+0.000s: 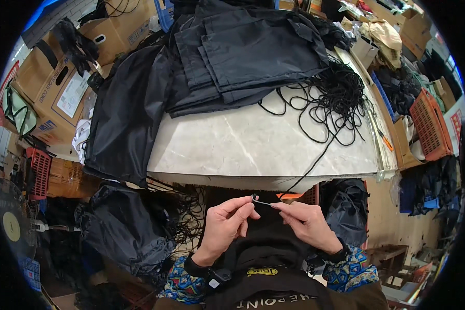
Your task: The person assembles black drawstring bags by threading black cords through the top hems using a metal hook tool. They repeatedly pick up bags and cords, pull the cords through the fabric channels, and place the finished items on a pile on the table.
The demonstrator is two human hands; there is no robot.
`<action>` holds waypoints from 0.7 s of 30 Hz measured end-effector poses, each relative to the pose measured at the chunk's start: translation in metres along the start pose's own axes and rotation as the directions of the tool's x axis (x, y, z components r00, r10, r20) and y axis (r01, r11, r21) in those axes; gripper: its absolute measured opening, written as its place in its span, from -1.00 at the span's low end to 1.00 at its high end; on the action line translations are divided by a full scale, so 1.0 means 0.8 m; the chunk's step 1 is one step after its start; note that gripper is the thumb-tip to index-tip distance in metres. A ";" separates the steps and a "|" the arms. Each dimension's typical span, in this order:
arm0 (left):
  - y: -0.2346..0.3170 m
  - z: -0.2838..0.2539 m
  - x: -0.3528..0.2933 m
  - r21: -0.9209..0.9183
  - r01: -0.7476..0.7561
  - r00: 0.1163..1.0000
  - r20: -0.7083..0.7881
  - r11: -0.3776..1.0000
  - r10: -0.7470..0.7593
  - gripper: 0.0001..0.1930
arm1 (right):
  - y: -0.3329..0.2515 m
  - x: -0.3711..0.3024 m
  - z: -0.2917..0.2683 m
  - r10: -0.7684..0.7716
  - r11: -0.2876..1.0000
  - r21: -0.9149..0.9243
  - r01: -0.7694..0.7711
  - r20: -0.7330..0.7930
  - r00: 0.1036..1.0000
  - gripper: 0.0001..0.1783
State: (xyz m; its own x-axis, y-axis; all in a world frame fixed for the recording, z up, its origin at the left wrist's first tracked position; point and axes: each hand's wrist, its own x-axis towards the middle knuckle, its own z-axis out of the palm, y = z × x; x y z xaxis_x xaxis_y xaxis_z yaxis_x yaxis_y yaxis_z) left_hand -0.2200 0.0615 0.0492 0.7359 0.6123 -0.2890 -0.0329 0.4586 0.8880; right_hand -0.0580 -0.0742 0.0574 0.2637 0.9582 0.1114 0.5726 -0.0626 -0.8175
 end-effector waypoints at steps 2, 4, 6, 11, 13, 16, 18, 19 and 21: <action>0.002 -0.001 0.000 -0.078 0.059 0.998 0.021 0.995 -0.057 -0.78 | 0.002 -0.001 0.001 -0.043 0.994 -0.099 0.042 -0.006 0.999 -0.63; 0.000 -0.003 0.002 -0.101 0.066 0.997 0.047 0.993 -0.062 -0.79 | 0.008 -0.004 0.006 -0.105 0.970 -0.221 0.099 -0.014 0.994 -0.62; -0.006 -0.005 0.007 -0.057 -0.053 0.998 0.015 0.997 0.054 -0.82 | 0.005 -0.003 0.006 -0.140 0.943 -0.304 0.131 -0.008 0.990 -0.63; -0.003 -0.021 0.044 0.332 -0.329 0.884 -0.220 0.884 0.412 -0.90 | -0.013 -0.008 -0.006 -0.435 0.785 -0.380 0.489 0.224 0.872 -0.71; -0.008 -0.029 0.073 0.626 -0.400 0.782 -0.149 0.670 0.605 -0.88 | -0.034 -0.007 0.000 -0.575 0.750 -0.272 0.603 0.181 0.798 -0.77; -0.025 -0.006 0.101 0.773 -0.483 0.741 0.109 0.412 0.663 -0.91 | -0.067 0.018 0.002 -0.674 0.709 -0.148 0.690 0.147 0.724 -0.83; -0.050 0.012 0.118 0.761 -0.558 0.751 0.293 0.331 0.592 -0.87 | -0.074 0.042 0.009 -0.713 0.699 0.138 0.701 0.209 0.669 -0.72; -0.054 0.019 0.125 0.746 -0.563 0.788 0.356 0.356 0.502 -0.84 | -0.066 0.051 0.017 -0.740 0.671 0.299 0.678 0.222 0.634 -0.68; -0.033 0.015 0.143 0.689 -0.510 0.851 0.317 0.514 0.419 -0.81 | -0.057 0.056 0.012 -0.581 0.813 0.390 0.433 0.496 0.645 -0.63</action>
State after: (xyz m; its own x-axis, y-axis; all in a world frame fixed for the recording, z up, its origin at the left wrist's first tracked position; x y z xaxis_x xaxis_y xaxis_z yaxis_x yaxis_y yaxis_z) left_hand -0.1266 0.1118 -0.0028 0.8265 0.5094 0.2396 0.0741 -0.5203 0.8507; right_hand -0.0797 -0.0257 0.0945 -0.5474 0.7932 0.2667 0.2772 0.4726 -0.8365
